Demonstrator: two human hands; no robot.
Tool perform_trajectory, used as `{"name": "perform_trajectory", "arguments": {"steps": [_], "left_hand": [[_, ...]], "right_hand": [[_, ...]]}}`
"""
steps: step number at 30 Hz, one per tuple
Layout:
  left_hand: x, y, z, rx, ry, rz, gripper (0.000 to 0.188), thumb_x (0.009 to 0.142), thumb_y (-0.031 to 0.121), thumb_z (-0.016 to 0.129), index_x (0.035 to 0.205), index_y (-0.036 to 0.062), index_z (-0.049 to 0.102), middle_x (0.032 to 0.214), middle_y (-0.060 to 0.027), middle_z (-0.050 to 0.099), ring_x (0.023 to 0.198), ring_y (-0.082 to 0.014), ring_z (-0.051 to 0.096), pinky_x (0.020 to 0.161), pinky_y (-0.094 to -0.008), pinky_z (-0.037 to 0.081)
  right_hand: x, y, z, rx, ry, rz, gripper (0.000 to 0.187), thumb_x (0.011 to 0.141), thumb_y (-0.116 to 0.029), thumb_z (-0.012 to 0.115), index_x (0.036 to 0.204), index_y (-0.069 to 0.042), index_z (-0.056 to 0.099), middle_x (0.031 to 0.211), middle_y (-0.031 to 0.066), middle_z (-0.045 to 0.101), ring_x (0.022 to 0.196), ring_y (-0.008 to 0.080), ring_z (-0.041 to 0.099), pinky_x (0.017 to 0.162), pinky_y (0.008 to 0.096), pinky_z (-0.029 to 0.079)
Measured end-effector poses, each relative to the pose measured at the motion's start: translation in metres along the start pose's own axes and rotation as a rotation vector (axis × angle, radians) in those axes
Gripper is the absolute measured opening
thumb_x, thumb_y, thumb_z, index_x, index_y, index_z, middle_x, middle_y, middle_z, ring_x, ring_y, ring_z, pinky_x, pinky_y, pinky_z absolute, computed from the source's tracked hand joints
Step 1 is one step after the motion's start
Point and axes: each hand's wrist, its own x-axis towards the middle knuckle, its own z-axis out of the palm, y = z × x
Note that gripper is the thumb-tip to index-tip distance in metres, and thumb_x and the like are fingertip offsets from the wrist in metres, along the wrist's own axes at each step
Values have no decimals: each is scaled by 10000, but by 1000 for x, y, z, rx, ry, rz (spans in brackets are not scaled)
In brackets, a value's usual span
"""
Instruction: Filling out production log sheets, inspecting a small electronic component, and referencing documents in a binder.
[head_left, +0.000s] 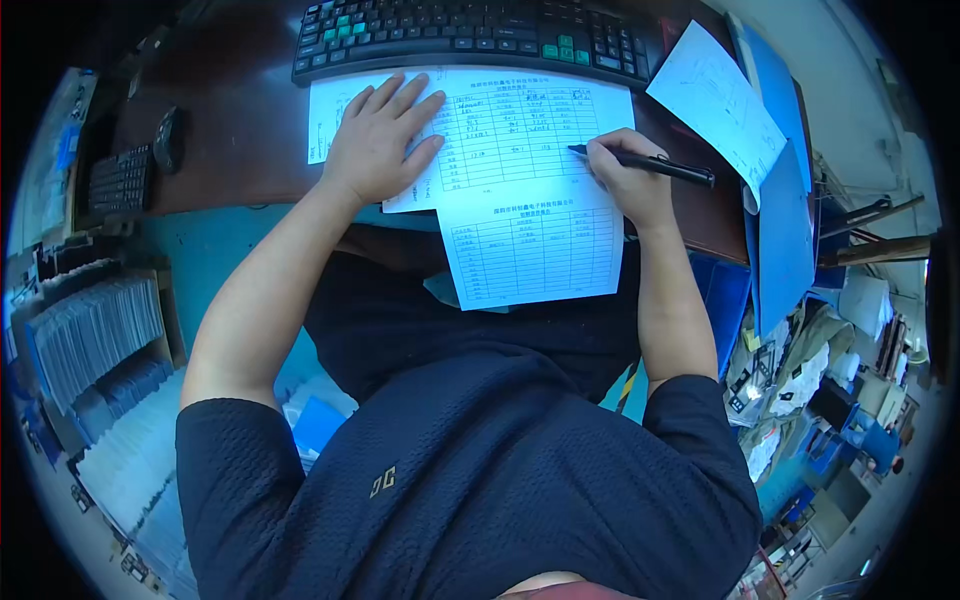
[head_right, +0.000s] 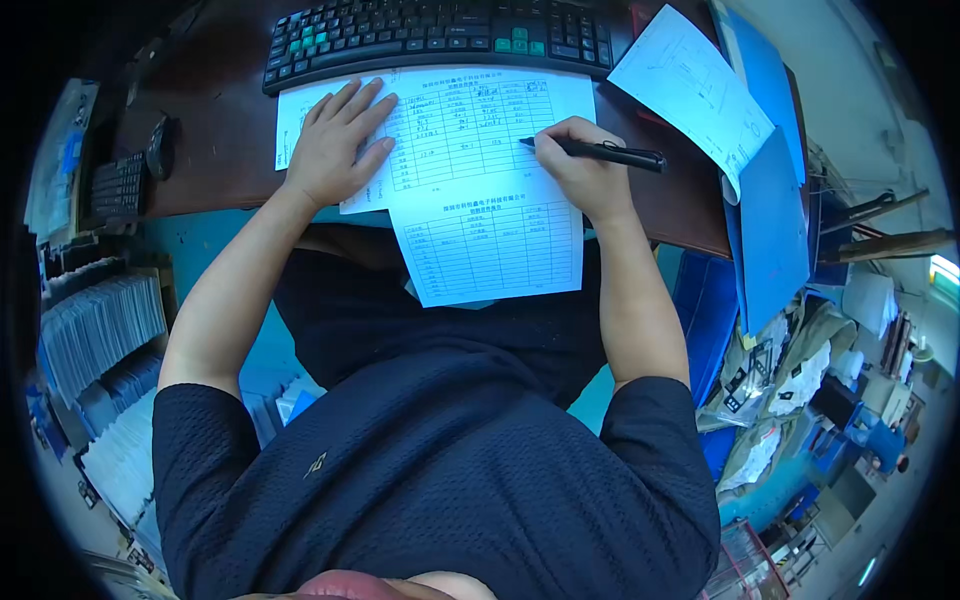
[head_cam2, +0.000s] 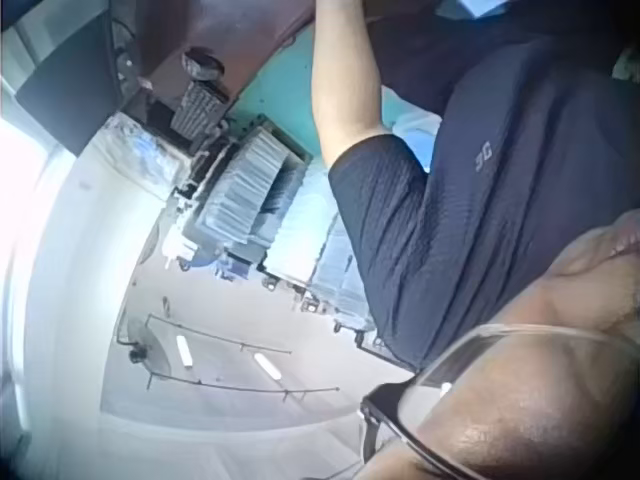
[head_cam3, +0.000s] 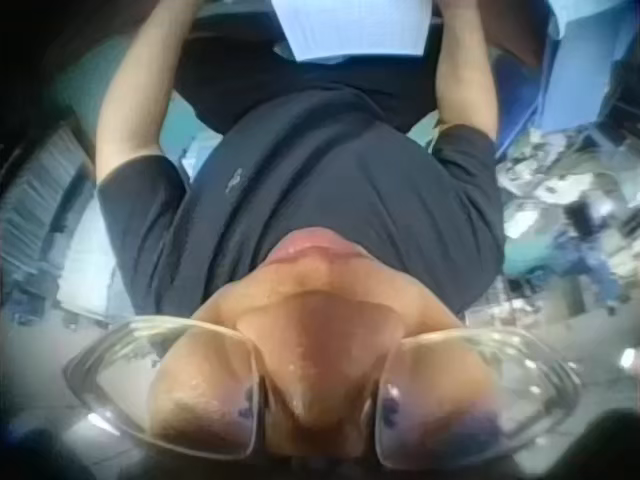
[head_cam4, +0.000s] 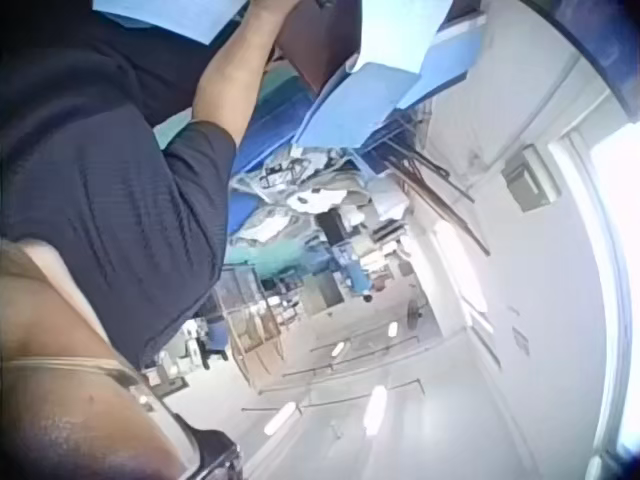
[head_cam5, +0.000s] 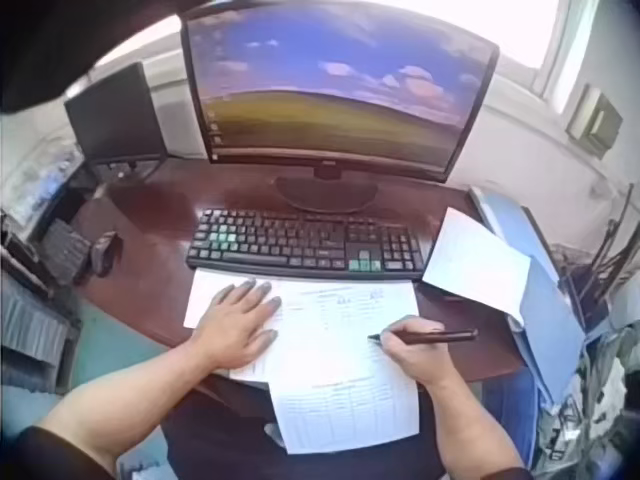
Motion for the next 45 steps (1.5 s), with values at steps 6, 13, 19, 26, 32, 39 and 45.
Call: {"name": "perform_trajectory", "arguments": {"steps": [6,13,19,26,32,39,45], "left_hand": [[-1,7,0,-7,-7,-11,524,1004,450,465,1489,254,493,1594,-61,396,1510,-292,281,1237,-512,182],[-1,3,2,3,-4,-13,531,1004,455,466,1496,257,483,1598,-59,389,1511,-290,279,1239,-509,177],[0,2,1,12,9,-10,527,1006,461,469,1493,260,487,1597,-56,391,1508,-288,285,1236,-510,187],[0,2,0,6,7,-26,515,1009,461,476,1483,263,499,1596,-53,393,1506,-282,291,1234,-509,196],[0,2,0,4,20,-15,511,1008,454,493,1479,256,505,1591,-52,400,1504,-277,295,1232,-505,202],[-2,0,1,7,38,-8,501,1013,464,479,1466,254,514,1584,-61,408,1495,-287,311,1232,-490,219],[-1,2,0,5,35,-9,499,1013,463,482,1466,256,515,1582,-62,411,1497,-286,308,1233,-489,217]], "right_hand": [[-2,0,-5,-13,-19,25,137,890,-110,677,874,20,715,708,67,684,572,92,611,530,232,470],[-2,-3,-5,8,-6,83,134,869,-110,680,864,19,715,713,70,682,592,114,621,557,243,492],[-4,-5,4,51,50,93,128,858,-119,705,868,7,724,751,66,688,667,124,639,612,250,509],[-7,-55,65,63,-100,-167,161,851,-142,707,901,9,730,825,126,714,705,198,687,642,286,551],[-7,-56,81,50,-103,-139,160,851,-142,712,869,14,742,795,126,720,687,198,692,634,293,553],[-7,-55,81,70,-132,-110,173,860,-162,707,874,6,744,782,126,716,662,195,684,617,287,548],[-7,-53,77,57,-129,-51,187,883,-173,705,903,7,750,807,105,721,676,153,664,615,259,533]]}}
